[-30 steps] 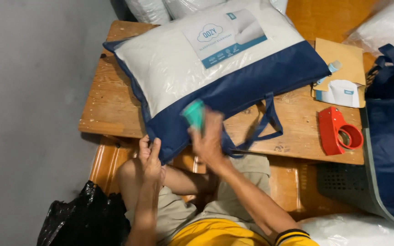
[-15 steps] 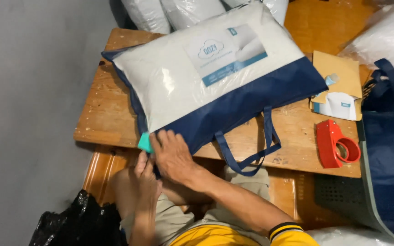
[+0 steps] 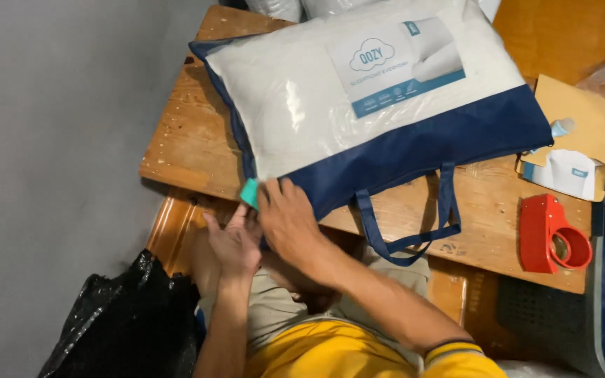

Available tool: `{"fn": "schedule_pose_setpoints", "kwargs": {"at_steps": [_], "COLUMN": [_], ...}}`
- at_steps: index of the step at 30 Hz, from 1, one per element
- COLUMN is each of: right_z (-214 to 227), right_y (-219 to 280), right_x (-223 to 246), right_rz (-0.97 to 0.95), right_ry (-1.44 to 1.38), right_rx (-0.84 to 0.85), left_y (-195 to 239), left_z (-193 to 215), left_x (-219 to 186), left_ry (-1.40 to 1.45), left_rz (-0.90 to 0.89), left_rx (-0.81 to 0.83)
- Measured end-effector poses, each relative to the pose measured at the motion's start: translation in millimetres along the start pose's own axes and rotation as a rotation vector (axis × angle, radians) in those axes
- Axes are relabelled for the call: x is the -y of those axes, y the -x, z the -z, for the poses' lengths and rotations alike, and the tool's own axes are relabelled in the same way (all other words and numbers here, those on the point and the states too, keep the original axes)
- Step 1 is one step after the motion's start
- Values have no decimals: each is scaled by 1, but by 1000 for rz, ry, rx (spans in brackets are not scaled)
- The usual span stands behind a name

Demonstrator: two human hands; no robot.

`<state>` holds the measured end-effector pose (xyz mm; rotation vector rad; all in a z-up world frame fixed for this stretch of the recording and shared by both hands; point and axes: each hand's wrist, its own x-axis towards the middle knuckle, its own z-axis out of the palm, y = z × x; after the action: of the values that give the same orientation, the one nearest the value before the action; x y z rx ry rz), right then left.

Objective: Smoothing and finishing the packaging of a pillow in a blue and white bag using hands and a small tool.

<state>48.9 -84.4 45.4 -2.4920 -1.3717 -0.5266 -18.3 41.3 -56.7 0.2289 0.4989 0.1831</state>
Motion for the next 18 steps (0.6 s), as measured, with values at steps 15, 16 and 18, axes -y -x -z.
{"fn": "schedule_pose_setpoints", "kwargs": {"at_steps": [15, 16, 18], "right_z": [116, 115, 97], "right_y": [86, 86, 89], "right_x": [-136, -168, -223], "right_rz": [-302, -432, -553], "right_ry": [-561, -440, -307], "right_rx": [-67, -323, -580], "left_y": [14, 21, 26], "left_z": [-80, -86, -79], "left_x": [33, 34, 43], "left_ry": [-535, -543, -550], "left_rz": [-271, -221, -170], "left_rx": [63, 36, 12]}}
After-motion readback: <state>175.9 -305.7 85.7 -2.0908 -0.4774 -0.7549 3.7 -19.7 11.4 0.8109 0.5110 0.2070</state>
